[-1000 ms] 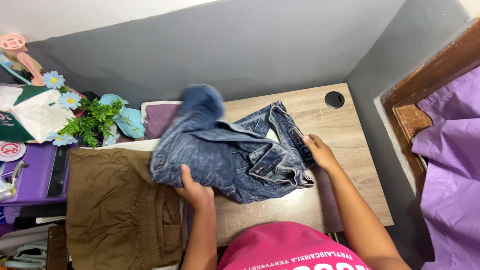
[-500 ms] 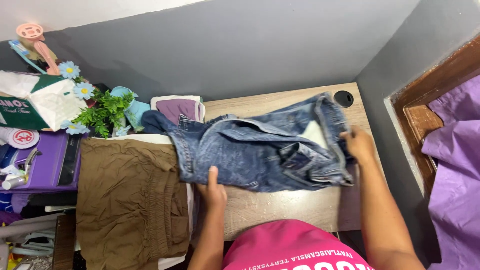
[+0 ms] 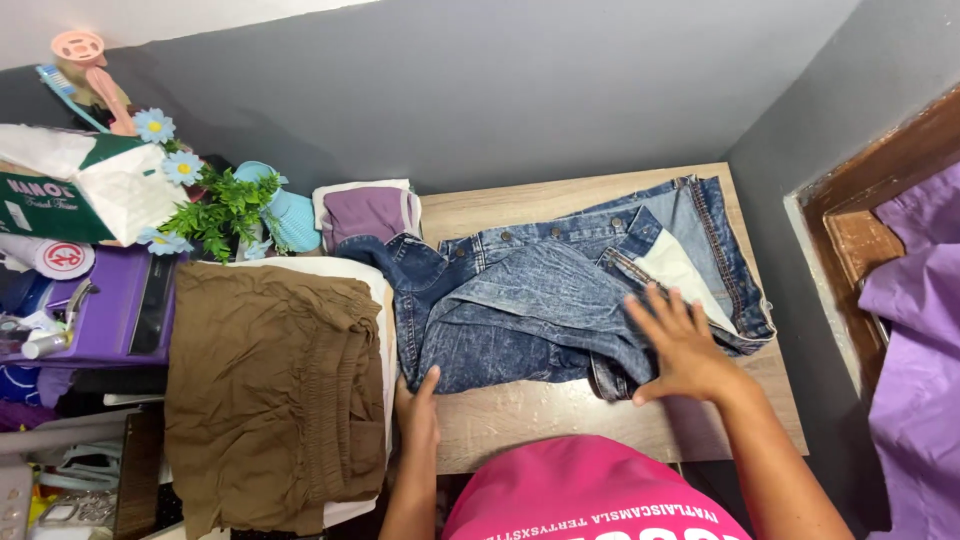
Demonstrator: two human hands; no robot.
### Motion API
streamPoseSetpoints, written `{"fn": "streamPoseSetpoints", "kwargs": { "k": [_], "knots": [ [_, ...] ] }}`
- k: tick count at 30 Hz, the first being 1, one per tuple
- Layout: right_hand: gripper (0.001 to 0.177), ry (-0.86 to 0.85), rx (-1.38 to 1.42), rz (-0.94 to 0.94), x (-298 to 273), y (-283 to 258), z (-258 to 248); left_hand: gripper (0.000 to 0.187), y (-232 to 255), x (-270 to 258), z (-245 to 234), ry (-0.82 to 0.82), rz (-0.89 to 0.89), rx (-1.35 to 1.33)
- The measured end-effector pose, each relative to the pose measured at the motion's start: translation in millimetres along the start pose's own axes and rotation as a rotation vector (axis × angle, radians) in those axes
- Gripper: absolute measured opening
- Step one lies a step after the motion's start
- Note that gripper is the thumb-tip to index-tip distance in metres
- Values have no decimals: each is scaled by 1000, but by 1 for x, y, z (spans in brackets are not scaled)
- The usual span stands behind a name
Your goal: The recorder is folding several items of laundry, including a white cloth, brown shorts, and denim jeans, on a wooden desk.
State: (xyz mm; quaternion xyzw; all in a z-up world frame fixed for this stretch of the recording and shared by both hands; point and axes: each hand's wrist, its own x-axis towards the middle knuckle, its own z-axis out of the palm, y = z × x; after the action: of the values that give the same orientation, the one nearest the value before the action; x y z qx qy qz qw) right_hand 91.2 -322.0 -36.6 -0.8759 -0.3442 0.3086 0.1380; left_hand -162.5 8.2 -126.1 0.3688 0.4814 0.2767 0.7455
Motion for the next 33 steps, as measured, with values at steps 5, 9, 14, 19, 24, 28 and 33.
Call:
{"fn": "streamPoseSetpoints", "kwargs": {
  "k": [5,9,14,19,24,28,33],
  "knots": [
    [103,36,-547,28,13,-36,13,71,-33,46,-25,75,161,859],
    [53,273,-420,23,21,-32,-2,75,-5,3,-9,95,329,1178],
    [58,281,-158,272,31,-41,-42,24,-9,-45,30,-314,1486,1030],
    [55,299,-174,120,11,-116,-49,68,-39,-11,79,-739,136,373],
    [58,279,-158,-187,2,-197,-26,84,65,43,130,-721,-106,-167],
    [64,77,-37,-726,28,-198,9,96,111,56,120,-381,240,632],
    [60,84,-104,-516,67,-141,55,105,108,17,94,-292,218,1250]
  ]
}}
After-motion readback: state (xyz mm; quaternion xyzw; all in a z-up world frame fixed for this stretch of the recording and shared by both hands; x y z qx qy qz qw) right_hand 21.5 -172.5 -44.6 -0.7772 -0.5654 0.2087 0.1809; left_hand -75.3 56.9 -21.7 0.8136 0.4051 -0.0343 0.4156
